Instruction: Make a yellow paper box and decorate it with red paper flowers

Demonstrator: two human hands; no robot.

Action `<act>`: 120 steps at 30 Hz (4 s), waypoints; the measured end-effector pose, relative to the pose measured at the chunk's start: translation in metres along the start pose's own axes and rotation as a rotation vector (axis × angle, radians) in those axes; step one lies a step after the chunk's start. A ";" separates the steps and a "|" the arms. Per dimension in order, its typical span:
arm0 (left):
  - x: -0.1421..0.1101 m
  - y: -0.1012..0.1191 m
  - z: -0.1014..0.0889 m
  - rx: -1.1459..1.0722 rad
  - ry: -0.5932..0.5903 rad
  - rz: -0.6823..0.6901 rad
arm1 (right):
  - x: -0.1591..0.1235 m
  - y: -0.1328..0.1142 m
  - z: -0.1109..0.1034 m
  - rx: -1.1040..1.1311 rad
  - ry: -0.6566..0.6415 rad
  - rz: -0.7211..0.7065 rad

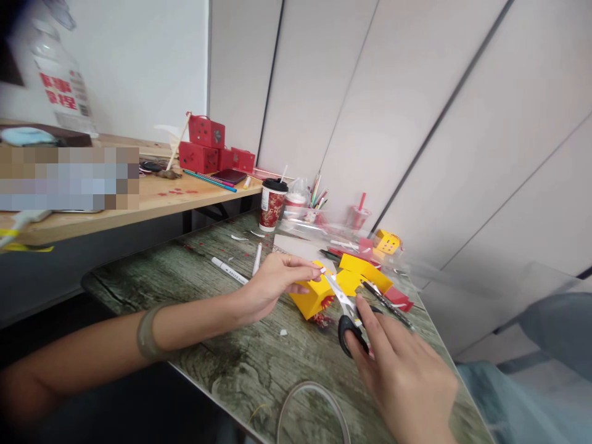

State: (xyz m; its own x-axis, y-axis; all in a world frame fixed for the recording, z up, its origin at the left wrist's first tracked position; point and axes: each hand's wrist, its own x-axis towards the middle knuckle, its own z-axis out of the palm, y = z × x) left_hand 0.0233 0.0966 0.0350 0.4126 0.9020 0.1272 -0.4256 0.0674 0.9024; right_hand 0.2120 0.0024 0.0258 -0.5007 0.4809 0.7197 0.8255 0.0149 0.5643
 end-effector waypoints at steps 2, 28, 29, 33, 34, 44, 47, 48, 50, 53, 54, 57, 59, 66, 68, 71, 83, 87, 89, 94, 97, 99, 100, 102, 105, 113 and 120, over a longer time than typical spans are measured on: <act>-0.001 0.000 0.000 -0.003 -0.006 -0.003 | 0.000 -0.001 0.001 0.001 0.005 0.000; -0.003 -0.002 -0.001 -0.115 -0.071 -0.098 | -0.002 -0.003 0.005 -0.076 0.039 -0.042; -0.002 -0.003 -0.001 -0.126 -0.081 -0.107 | -0.002 -0.003 0.005 -0.076 0.032 -0.044; 0.000 -0.005 -0.003 -0.153 -0.106 -0.138 | -0.003 -0.001 0.002 -0.075 0.000 -0.046; 0.001 -0.005 -0.003 -0.152 -0.106 -0.139 | -0.002 -0.001 0.002 -0.065 -0.002 -0.046; -0.003 0.000 0.001 -0.044 -0.033 -0.020 | 0.000 0.003 0.004 0.060 0.006 -0.011; -0.003 0.001 0.002 -0.028 -0.029 -0.019 | -0.002 0.004 0.004 0.067 0.024 -0.021; -0.003 0.000 0.002 -0.025 -0.029 -0.021 | -0.001 0.004 0.003 0.059 0.028 -0.026; -0.002 0.000 0.002 -0.023 -0.030 -0.027 | 0.000 0.003 0.001 0.031 0.022 -0.033; -0.003 0.001 0.002 -0.018 -0.029 -0.032 | 0.002 0.003 0.000 0.004 0.021 -0.043; -0.003 0.001 0.002 -0.016 -0.026 -0.031 | 0.003 0.003 0.000 0.007 0.022 -0.046; -0.003 0.001 0.002 -0.013 -0.022 -0.028 | 0.003 0.003 0.000 0.020 0.010 -0.047; -0.003 0.001 0.002 -0.012 -0.024 -0.026 | 0.002 0.004 0.000 0.012 -0.005 -0.041; 0.000 -0.003 0.000 -0.011 -0.034 -0.006 | 0.001 0.004 -0.002 0.027 0.015 -0.045; 0.000 -0.003 0.000 -0.008 -0.036 -0.008 | 0.001 0.003 -0.001 0.047 0.008 -0.044; 0.000 -0.001 0.000 -0.001 -0.043 -0.019 | 0.000 0.006 0.003 0.170 -0.017 0.132; 0.000 -0.003 -0.006 -0.012 -0.127 -0.044 | -0.025 0.045 0.049 0.418 -0.729 0.438; -0.002 -0.002 -0.005 0.030 -0.150 -0.040 | -0.026 0.046 0.048 0.515 -0.765 0.406; -0.003 -0.001 -0.004 0.066 -0.160 -0.032 | -0.021 0.044 0.042 0.569 -0.740 0.414; -0.003 -0.003 -0.002 0.212 -0.187 0.041 | 0.013 0.028 0.017 0.791 -0.632 0.492; -0.001 -0.004 -0.002 0.329 -0.196 0.113 | 0.039 0.014 0.004 0.999 -0.547 0.613; -0.001 -0.005 -0.003 0.406 -0.204 0.155 | 0.051 0.006 0.001 1.130 -0.526 0.687; -0.001 -0.006 -0.003 0.442 -0.209 0.173 | 0.055 0.004 0.001 1.164 -0.523 0.705; -0.002 -0.006 -0.004 0.510 -0.220 0.209 | 0.058 0.000 0.003 1.180 -0.526 0.711; -0.005 -0.007 -0.004 0.596 -0.236 0.262 | 0.054 -0.003 0.008 1.209 -0.546 0.714; -0.012 0.000 -0.002 1.048 -0.233 0.527 | 0.046 -0.007 0.007 1.323 -0.594 0.730; -0.013 -0.003 -0.002 1.060 -0.232 0.561 | 0.045 -0.009 0.007 1.385 -0.562 0.788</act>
State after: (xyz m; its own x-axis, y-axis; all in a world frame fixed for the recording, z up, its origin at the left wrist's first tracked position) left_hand 0.0174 0.0856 0.0302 0.5628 0.5890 0.5799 0.2318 -0.7859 0.5733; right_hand 0.1841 0.0299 0.0504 0.0112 0.9711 0.2384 0.5553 0.1923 -0.8091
